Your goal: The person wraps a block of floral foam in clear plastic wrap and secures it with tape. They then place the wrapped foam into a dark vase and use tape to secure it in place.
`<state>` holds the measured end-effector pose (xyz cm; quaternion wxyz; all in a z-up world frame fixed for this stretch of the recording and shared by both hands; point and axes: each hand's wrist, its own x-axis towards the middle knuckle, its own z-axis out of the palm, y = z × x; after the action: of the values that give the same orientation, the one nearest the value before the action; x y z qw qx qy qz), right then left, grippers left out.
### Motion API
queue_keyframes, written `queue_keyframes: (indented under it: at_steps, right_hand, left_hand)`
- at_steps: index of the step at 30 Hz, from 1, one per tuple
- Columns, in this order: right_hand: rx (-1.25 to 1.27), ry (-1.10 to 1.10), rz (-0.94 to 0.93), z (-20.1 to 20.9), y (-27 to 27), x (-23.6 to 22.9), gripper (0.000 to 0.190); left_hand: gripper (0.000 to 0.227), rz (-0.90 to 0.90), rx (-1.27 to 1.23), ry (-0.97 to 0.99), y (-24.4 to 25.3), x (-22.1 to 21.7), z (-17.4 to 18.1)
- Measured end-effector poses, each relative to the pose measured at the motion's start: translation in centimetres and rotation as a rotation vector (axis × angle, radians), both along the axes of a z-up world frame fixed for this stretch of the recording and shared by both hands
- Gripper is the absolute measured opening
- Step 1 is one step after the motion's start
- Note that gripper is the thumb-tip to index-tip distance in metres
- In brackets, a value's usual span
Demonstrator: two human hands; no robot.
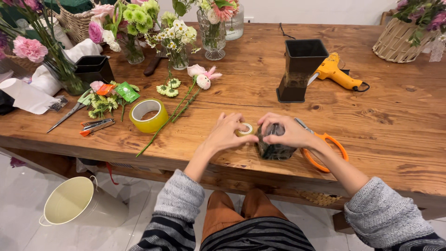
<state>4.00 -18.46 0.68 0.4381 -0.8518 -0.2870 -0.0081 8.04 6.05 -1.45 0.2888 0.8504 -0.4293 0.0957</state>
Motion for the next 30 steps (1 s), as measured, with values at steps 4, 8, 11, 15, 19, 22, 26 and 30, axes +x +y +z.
queue_keyframes:
  at_steps: [4,8,11,15,19,22,26,30]
  right_hand:
    - [0.077,-0.014,0.126,-0.1,-0.5,-1.2,0.017]
    - [0.366,0.042,0.161,-0.6,-0.7,-2.2,0.025]
    - [0.658,0.090,0.173,-1.2,-0.2,-2.4,0.036]
    - [1.184,0.388,-0.115,3.3,1.0,-3.6,0.031]
    - [1.405,0.566,-0.423,5.8,1.0,-2.8,0.031]
    - [1.450,0.582,-0.544,5.6,0.7,-2.6,0.028]
    - [1.466,0.609,-0.555,5.8,1.0,-2.4,0.027]
    - [1.504,0.646,-0.554,5.1,1.2,-1.7,0.027]
  left_hand:
    - [0.057,0.005,-0.002,0.106,-0.3,2.3,-0.4]
    - [0.057,0.057,-0.283,0.371,-2.0,3.2,-2.0]
    - [0.060,0.034,-0.467,0.629,-5.2,3.0,-6.2]
    - [0.050,-0.217,-1.183,1.281,-10.2,0.8,-13.3]
    - [0.054,-0.724,-1.385,1.494,-9.8,-5.7,-6.2]
    - [0.017,-0.454,-1.545,1.350,-10.6,-4.8,-6.6]
    - [0.006,-0.247,-1.662,1.621,-10.7,-3.2,-8.6]
    - [0.018,-0.260,-1.382,1.911,-11.2,-1.2,-10.6]
